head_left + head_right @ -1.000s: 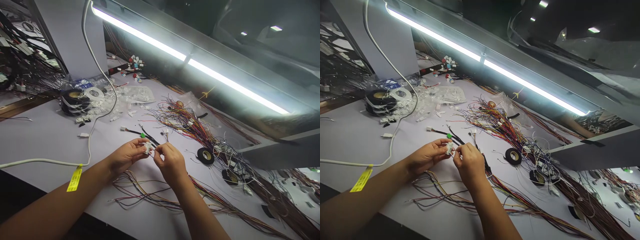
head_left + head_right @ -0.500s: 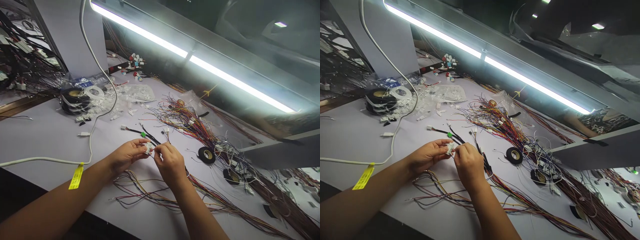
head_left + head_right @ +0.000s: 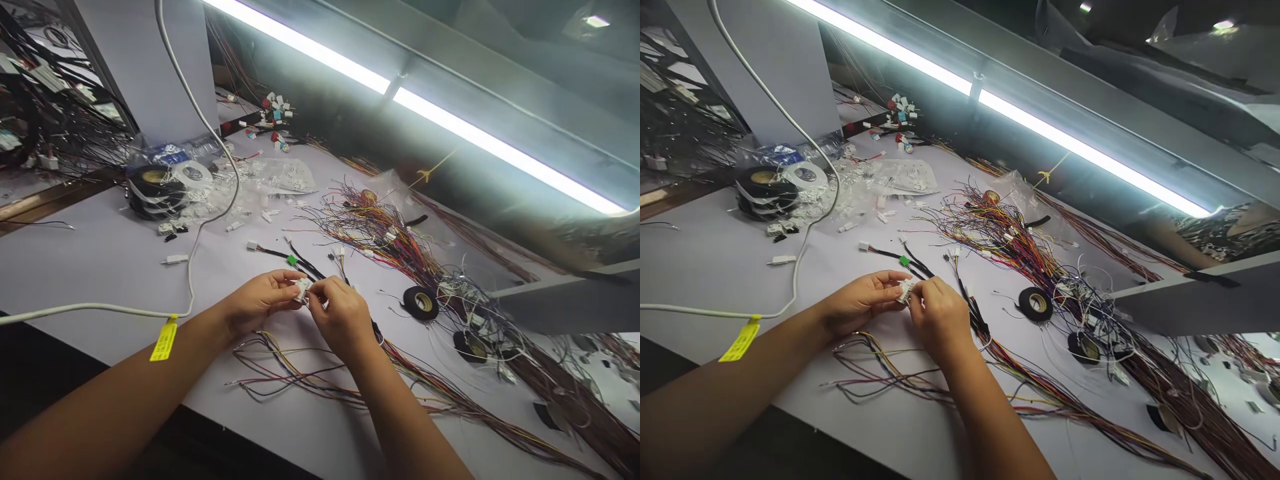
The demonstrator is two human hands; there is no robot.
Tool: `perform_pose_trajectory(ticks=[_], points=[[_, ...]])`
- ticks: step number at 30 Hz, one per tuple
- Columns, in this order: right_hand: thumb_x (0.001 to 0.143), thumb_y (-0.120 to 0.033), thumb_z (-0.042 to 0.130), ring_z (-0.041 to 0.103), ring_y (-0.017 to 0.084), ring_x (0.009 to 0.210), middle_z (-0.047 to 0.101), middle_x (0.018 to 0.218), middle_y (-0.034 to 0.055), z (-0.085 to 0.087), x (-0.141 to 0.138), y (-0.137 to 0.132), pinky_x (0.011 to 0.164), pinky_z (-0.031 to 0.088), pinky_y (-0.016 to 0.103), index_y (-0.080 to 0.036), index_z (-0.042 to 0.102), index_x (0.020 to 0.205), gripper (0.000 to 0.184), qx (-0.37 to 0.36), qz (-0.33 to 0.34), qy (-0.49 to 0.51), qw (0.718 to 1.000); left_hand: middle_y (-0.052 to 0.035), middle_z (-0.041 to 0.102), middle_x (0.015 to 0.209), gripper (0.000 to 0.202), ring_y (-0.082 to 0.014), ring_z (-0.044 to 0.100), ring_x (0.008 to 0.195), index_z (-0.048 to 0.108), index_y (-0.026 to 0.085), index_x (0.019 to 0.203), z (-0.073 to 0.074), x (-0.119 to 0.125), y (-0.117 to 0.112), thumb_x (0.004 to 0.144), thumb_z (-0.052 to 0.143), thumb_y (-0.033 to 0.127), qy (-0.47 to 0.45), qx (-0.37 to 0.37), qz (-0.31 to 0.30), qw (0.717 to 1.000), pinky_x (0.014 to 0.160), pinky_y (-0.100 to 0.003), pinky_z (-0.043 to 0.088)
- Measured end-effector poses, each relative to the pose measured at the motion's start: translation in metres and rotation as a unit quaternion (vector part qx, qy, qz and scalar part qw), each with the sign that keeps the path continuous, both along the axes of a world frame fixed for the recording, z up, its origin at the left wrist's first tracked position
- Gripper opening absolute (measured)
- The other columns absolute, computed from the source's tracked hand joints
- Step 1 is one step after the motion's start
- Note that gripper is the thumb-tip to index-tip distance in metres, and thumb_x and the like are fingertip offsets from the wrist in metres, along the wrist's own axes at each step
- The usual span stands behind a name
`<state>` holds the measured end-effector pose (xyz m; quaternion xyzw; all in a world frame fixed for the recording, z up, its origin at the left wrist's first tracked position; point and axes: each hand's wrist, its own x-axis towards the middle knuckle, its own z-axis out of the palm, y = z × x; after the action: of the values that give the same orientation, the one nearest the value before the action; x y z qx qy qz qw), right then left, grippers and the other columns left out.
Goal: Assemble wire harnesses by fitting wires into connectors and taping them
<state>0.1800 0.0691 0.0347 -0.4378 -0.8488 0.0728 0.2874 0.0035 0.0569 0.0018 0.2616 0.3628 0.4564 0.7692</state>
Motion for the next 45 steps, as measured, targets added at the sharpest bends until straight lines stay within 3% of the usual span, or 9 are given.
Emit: perform_pose_trajectory(ticks=[5, 12, 16, 20, 23, 27, 33, 39, 45], points=[[0.082, -0.014, 0.056, 0.056, 0.013, 0.062, 0.063, 0.07, 0.0011, -0.003, -0.001, 0.002, 0.058, 0.039, 0.024, -0.019, 0.061, 0.075, 0.01, 0.0, -0.002, -0.007, 1.0, -0.0067, 0.071, 0.096, 0.031, -0.0167, 0.065, 0.09, 0.068, 0.017, 0.106, 0.001, 0.0, 0.001, 0.076, 0.076, 0.019, 0.01, 0.001, -0.001, 1.0, 0.087, -0.031, 0.049], [0.084, -0.019, 0.061, 0.056, 0.011, 0.063, 0.065, 0.072, -0.0018, 0.001, 0.0, 0.009, 0.054, 0.033, 0.024, -0.022, 0.063, 0.076, 0.009, -0.018, -0.003, -0.065, 0.998, -0.0062, 0.072, 0.091, 0.03, -0.0151, 0.065, 0.083, 0.068, 0.015, 0.103, 0.001, -0.001, 0.005, 0.075, 0.076, 0.016, 0.019, -0.007, 0.019, 1.0, 0.08, -0.028, 0.05], [0.092, -0.019, 0.053, 0.059, 0.016, 0.078, 0.068, 0.087, 0.0036, 0.012, 0.004, 0.001, 0.068, 0.039, 0.027, -0.02, 0.063, 0.085, 0.012, 0.043, 0.004, -0.044, 0.998, -0.0048, 0.07, 0.09, 0.027, -0.0129, 0.064, 0.081, 0.067, 0.016, 0.103, 0.0, -0.008, 0.01, 0.077, 0.073, 0.013, 0.009, -0.015, 0.058, 0.998, 0.079, -0.026, 0.051], [0.091, -0.015, 0.05, 0.053, 0.017, 0.075, 0.065, 0.083, 0.0021, 0.015, 0.001, -0.028, 0.069, 0.04, 0.03, -0.022, 0.061, 0.083, 0.015, 0.028, 0.123, -0.09, 0.988, -0.0034, 0.068, 0.085, 0.027, -0.0125, 0.064, 0.078, 0.066, 0.016, 0.105, 0.002, -0.012, 0.012, 0.079, 0.071, 0.013, 0.009, -0.02, 0.075, 0.997, 0.072, -0.024, 0.052], [0.086, -0.015, 0.054, 0.05, 0.016, 0.068, 0.06, 0.073, -0.0008, -0.002, -0.008, -0.049, 0.059, 0.037, 0.029, -0.023, 0.057, 0.074, 0.016, -0.016, 0.197, -0.155, 0.968, -0.002, 0.067, 0.083, 0.027, -0.0114, 0.064, 0.076, 0.065, 0.016, 0.105, 0.002, -0.011, 0.011, 0.079, 0.071, 0.012, 0.009, -0.026, 0.089, 0.996, 0.072, -0.023, 0.052], [0.084, -0.014, 0.055, 0.051, 0.017, 0.07, 0.061, 0.076, 0.0002, -0.025, -0.018, -0.061, 0.06, 0.038, 0.029, -0.022, 0.054, 0.07, 0.016, -0.031, 0.176, -0.157, 0.971, -0.002, 0.068, 0.084, 0.029, -0.0111, 0.064, 0.076, 0.065, 0.017, 0.106, 0.001, -0.01, 0.009, 0.078, 0.072, 0.012, 0.007, -0.03, 0.086, 0.996, 0.073, -0.023, 0.052], [0.091, -0.012, 0.047, 0.059, 0.013, 0.075, 0.066, 0.083, 0.0007, -0.003, -0.006, -0.054, 0.069, 0.047, 0.024, -0.02, 0.058, 0.095, 0.015, -0.131, 0.209, 0.007, 0.969, -0.0028, 0.068, 0.087, 0.029, -0.0118, 0.064, 0.078, 0.065, 0.017, 0.107, 0.002, -0.012, 0.009, 0.079, 0.071, 0.011, 0.005, -0.028, 0.078, 0.997, 0.074, -0.024, 0.051], [0.09, -0.008, 0.05, 0.06, 0.021, 0.097, 0.067, 0.108, 0.0089, 0.0, 0.016, -0.034, 0.083, 0.048, 0.037, -0.023, 0.062, 0.108, 0.026, 0.049, 0.071, 0.024, 0.996, -0.0037, 0.067, 0.088, 0.026, -0.0122, 0.064, 0.08, 0.065, 0.016, 0.105, 0.0, -0.01, 0.011, 0.08, 0.07, 0.012, -0.001, -0.025, 0.083, 0.996, 0.073, -0.023, 0.052], [0.091, -0.01, 0.05, 0.059, 0.015, 0.077, 0.065, 0.083, 0.004, 0.005, 0.052, -0.047, 0.069, 0.047, 0.028, -0.021, 0.062, 0.094, 0.017, -0.092, 0.123, -0.008, 0.988, -0.0028, 0.068, 0.093, 0.032, -0.0125, 0.066, 0.081, 0.067, 0.022, 0.107, 0.006, -0.02, 0.007, 0.077, 0.075, 0.014, -0.001, -0.01, 0.048, 0.999, 0.072, -0.023, 0.055]])
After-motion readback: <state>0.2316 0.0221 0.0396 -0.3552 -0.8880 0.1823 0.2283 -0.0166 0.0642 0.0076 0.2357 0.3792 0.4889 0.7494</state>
